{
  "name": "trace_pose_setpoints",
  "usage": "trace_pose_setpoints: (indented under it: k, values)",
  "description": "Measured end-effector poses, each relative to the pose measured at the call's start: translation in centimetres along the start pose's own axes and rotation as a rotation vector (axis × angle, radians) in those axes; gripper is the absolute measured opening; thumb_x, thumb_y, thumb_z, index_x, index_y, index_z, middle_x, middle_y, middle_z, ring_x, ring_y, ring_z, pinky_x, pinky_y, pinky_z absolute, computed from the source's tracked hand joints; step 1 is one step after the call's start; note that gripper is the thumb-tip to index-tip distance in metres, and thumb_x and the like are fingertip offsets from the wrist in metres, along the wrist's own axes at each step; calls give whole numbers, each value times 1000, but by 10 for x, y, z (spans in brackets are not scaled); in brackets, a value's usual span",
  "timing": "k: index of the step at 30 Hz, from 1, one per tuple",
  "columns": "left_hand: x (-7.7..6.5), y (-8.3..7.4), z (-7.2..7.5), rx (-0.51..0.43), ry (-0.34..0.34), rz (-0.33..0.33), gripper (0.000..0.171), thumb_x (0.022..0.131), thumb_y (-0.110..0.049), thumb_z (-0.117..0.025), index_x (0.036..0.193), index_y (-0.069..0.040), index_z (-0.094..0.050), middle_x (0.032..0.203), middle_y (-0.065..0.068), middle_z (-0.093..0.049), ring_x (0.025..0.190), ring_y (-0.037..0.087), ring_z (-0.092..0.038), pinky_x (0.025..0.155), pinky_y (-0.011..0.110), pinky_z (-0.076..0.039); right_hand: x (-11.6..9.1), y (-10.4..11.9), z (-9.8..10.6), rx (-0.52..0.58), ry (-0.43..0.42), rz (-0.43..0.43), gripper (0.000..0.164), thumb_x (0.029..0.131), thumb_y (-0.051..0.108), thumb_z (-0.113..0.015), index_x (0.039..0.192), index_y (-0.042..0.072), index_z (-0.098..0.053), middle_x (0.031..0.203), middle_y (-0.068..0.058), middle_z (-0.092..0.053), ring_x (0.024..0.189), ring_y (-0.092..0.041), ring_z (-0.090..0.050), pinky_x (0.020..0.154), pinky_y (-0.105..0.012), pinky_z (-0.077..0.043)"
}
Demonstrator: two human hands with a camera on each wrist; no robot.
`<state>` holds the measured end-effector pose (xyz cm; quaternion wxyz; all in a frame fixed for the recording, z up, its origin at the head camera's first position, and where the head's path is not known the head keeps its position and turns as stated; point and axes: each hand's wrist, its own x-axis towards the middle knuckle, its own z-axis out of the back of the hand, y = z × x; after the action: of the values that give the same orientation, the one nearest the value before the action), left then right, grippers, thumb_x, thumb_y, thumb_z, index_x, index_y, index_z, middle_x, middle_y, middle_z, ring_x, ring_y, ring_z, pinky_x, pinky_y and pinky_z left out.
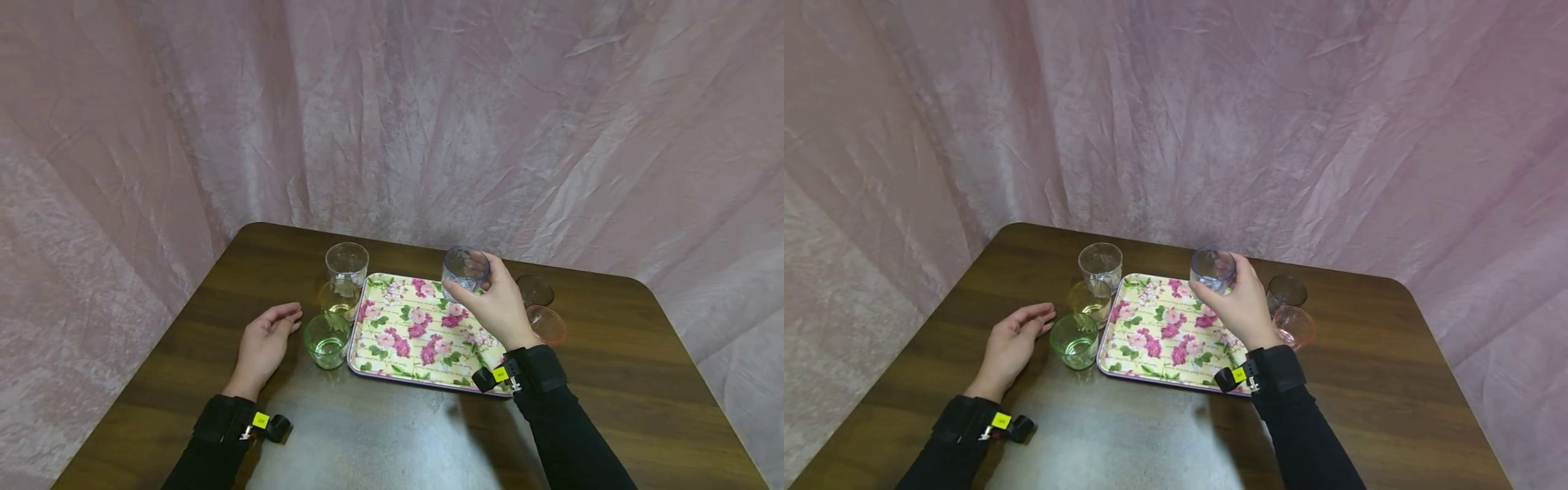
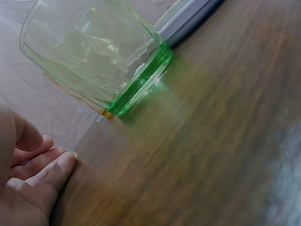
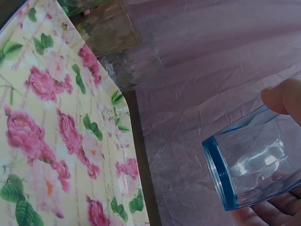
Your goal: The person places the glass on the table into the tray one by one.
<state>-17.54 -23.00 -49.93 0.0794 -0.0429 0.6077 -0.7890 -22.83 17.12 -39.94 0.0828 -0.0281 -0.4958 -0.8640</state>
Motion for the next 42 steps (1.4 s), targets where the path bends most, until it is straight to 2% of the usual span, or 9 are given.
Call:
trace_pose_setpoints:
  k: [5,13,25,33,42]
  values:
    - [0,1,0,-1,-1,-5,38,118,-15,-48,151,-1,-62,155,20,-64,139,34,-67,106,15,-56,2,0,-3,-1,-1,10,84,101,43,-81,166,10,-39,160,-13,-55,149,-34,-51,128,-52,-39]
    - [0,0,0,0,3,5,39,118,-16,-48,152,-3,-61,155,19,-64,140,33,-66,114,27,-55,3,1,-8,11,16,17,85,101,45,-80,167,13,-37,161,-12,-53,150,-32,-50,129,-51,-38]
    - [1,1,-1,5,4,-12,39,118,-15,-48,151,-1,-62,153,21,-65,139,36,-67,102,10,-54,7,0,-17,16,30,14,85,101,42,-81,166,10,-38,159,-13,-54,148,-33,-51,128,-54,-39]
    - [2,2,-2,7,-2,-12,38,117,-13,-48,150,-1,-62,153,21,-65,138,35,-67,106,16,-56,9,-1,-23,13,30,8,85,100,43,-82,166,10,-40,157,-12,-56,146,-33,-52,126,-54,-40]
    - [1,1,-2,7,-7,-7,38,117,-14,-49,150,-1,-63,152,21,-66,138,35,-68,101,9,-55,12,-2,-32,33,54,16,85,101,44,-80,167,13,-37,160,-10,-52,148,-30,-50,128,-51,-39]
